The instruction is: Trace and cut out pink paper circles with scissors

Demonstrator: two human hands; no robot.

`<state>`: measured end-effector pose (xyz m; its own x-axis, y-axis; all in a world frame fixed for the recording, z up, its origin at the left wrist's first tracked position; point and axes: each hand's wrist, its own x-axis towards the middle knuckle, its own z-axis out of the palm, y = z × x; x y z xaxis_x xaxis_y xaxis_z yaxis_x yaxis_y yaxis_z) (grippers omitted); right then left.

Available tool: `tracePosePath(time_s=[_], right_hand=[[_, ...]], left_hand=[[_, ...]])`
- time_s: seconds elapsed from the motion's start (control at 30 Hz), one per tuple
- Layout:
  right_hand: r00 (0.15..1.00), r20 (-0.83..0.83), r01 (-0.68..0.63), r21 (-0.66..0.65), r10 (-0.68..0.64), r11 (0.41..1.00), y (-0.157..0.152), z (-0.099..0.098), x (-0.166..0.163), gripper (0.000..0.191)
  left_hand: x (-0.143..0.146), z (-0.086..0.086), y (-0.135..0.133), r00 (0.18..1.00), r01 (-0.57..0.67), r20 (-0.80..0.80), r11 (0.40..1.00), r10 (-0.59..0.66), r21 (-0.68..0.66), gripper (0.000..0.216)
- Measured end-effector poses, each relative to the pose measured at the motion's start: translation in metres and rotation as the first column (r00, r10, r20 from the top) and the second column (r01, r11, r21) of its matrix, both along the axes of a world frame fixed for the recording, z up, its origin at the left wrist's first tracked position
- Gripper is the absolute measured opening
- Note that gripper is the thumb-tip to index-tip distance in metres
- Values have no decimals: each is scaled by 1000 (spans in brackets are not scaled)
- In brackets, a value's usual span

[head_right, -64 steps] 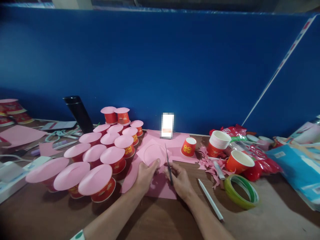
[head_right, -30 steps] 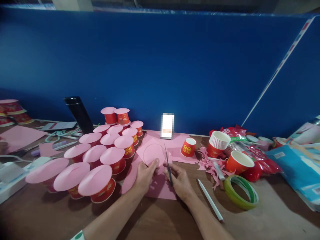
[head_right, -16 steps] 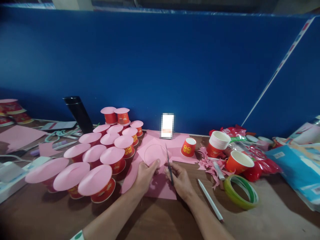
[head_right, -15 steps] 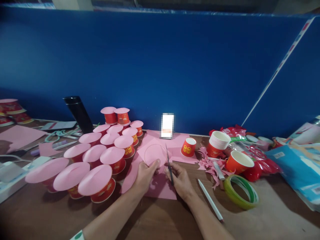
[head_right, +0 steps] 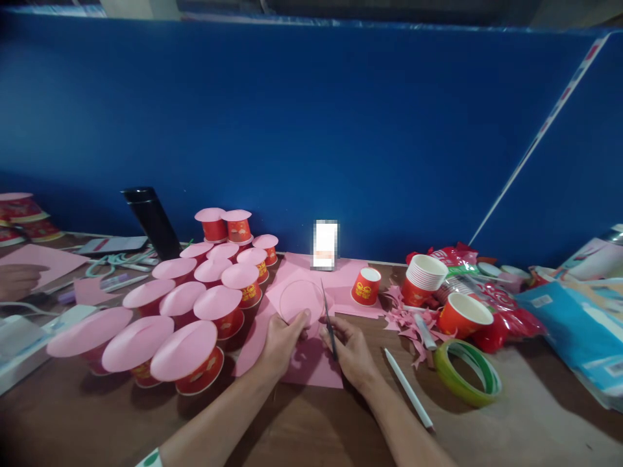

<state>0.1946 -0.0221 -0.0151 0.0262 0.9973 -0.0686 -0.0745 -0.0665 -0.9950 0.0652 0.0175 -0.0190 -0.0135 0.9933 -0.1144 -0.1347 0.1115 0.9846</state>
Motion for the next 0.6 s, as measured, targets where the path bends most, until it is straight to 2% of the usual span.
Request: tracePosePath(time_s=[0.07, 0.23, 0.6], right_hand=[[1000, 8, -2, 0, 2, 1000, 0, 0, 0, 51], [1000, 29, -6, 0, 6, 1000, 0, 2, 0, 53], [1000, -5, -7, -17, 6, 1000, 0, -2, 1, 54]], left_hand=[[0, -1, 0, 1000, -3, 2, 1000, 3, 24, 38], [0, -1, 0, 1000, 5, 2, 1000, -5, -19, 38], [-1, -2, 0, 999, 18, 43, 998, -20, 54, 38]])
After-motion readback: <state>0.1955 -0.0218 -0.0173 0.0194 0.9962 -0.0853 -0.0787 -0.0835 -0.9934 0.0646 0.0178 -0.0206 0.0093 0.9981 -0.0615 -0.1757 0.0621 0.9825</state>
